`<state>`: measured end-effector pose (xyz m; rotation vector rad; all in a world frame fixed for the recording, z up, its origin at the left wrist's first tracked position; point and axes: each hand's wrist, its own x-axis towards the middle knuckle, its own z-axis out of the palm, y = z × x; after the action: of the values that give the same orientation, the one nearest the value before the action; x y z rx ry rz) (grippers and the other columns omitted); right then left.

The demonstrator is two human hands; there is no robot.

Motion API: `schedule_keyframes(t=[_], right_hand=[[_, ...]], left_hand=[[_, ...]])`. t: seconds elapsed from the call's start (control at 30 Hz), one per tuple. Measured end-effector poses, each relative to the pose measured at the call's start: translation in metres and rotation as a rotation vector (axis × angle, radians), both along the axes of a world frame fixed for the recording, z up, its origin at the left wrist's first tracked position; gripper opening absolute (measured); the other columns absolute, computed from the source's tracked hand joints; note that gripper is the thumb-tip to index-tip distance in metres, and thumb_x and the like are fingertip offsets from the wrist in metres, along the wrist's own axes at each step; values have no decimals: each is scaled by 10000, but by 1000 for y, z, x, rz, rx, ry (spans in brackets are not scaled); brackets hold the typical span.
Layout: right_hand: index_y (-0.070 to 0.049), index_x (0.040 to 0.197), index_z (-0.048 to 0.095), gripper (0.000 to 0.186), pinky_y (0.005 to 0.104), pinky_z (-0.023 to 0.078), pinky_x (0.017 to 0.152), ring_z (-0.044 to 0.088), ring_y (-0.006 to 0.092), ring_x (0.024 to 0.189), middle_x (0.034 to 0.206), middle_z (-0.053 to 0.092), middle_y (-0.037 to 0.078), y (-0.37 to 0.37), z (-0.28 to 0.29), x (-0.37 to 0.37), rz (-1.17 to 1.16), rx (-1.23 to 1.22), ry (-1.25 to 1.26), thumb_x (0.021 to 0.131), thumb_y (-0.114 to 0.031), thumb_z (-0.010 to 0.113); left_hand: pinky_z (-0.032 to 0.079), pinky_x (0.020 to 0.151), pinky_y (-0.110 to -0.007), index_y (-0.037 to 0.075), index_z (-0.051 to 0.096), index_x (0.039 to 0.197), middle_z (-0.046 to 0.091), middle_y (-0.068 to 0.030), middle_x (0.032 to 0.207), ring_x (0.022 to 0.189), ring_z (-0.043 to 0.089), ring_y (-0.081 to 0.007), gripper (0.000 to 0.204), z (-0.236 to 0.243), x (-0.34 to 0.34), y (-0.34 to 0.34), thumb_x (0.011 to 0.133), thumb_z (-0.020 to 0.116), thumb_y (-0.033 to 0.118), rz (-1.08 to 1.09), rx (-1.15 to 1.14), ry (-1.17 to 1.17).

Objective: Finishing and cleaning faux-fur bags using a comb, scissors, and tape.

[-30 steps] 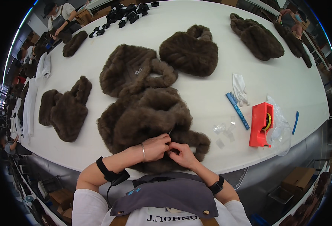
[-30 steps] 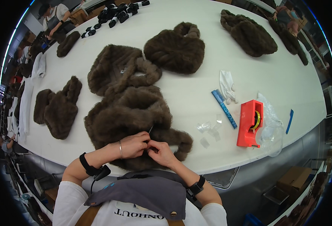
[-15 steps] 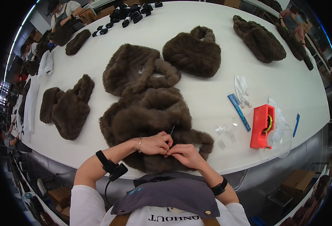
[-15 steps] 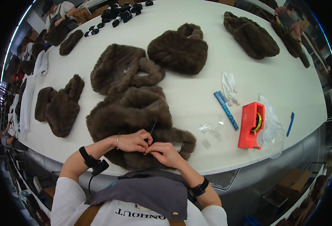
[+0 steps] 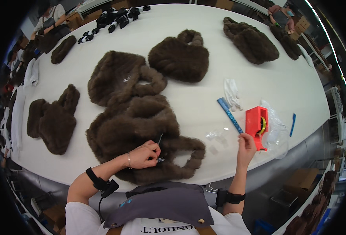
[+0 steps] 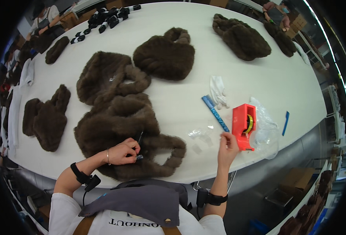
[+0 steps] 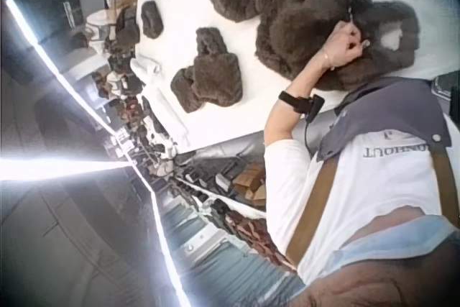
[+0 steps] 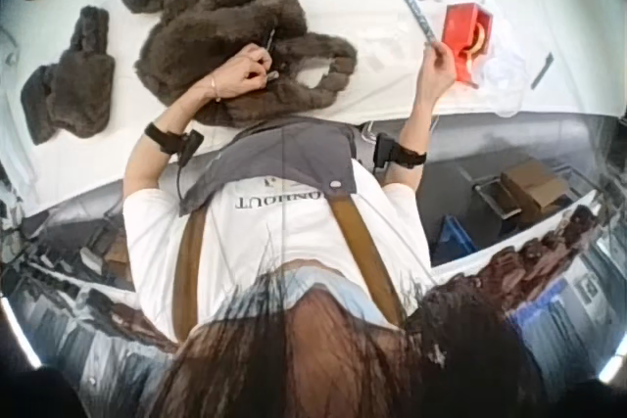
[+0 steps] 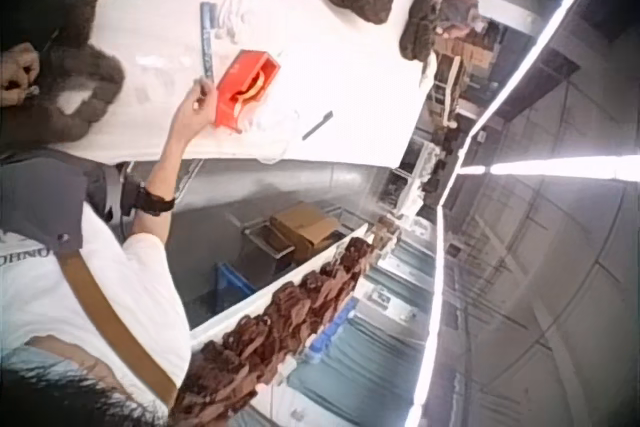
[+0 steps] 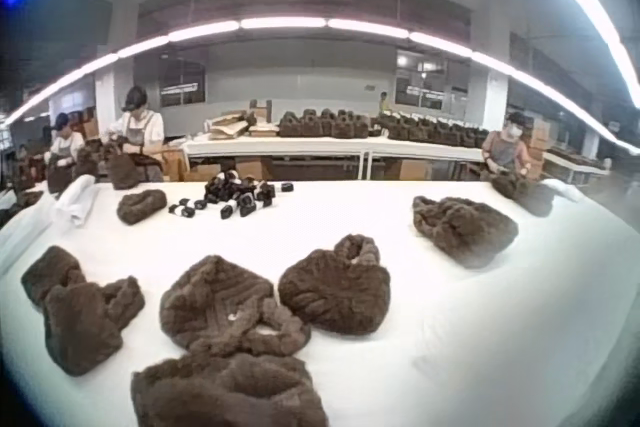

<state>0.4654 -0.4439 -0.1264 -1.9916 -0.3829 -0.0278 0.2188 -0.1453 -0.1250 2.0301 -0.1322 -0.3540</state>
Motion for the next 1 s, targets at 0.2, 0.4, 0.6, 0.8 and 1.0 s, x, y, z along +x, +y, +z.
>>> schedule_keyframes(t=[0.2, 0.4, 0.6, 0.8, 1.0], right_hand=[[24, 856, 595, 161, 300, 440, 658, 539, 183, 748, 893, 555, 100, -103, 0, 54, -288, -460, -206, 818, -132, 593], [41, 805, 636, 226, 321, 454, 663, 576, 214, 707, 917, 594, 139, -126, -1, 78, -277, -544, -41, 809, -184, 622], [28, 782, 642, 172, 303, 452, 707, 541, 195, 917, 998, 568, 105, -140, -17, 69, -194, -77, 63, 757, -138, 675], [17, 709, 602, 171, 340, 465, 771, 534, 213, 957, 1017, 536, 87, -131, -14, 30, -306, -202, 79, 735, -128, 688], [8, 724, 601, 101, 275, 456, 712, 569, 173, 746, 815, 593, 44, -149, -41, 28, -311, -516, 87, 758, -81, 637]], left_hand=[[382, 828, -311, 10, 607, 647, 509, -54, 878, 937, 436, -241, 154, -1, 17, -9, 725, 619, 142, 138, 33, -16], [395, 827, -319, 4, 610, 654, 513, -59, 844, 912, 448, -249, 141, -4, 30, -20, 718, 616, 130, 172, 93, -74], [392, 843, -326, 8, 608, 657, 519, -63, 843, 910, 456, -255, 145, -5, 32, -25, 719, 610, 139, 190, 109, -56], [390, 855, -338, 3, 603, 674, 519, -77, 892, 951, 450, -267, 186, -4, 31, -26, 746, 584, 174, 181, 159, -3], [380, 843, -323, 16, 599, 679, 509, -59, 889, 937, 436, -252, 140, -6, 31, -28, 745, 621, 137, 211, 152, -66]])
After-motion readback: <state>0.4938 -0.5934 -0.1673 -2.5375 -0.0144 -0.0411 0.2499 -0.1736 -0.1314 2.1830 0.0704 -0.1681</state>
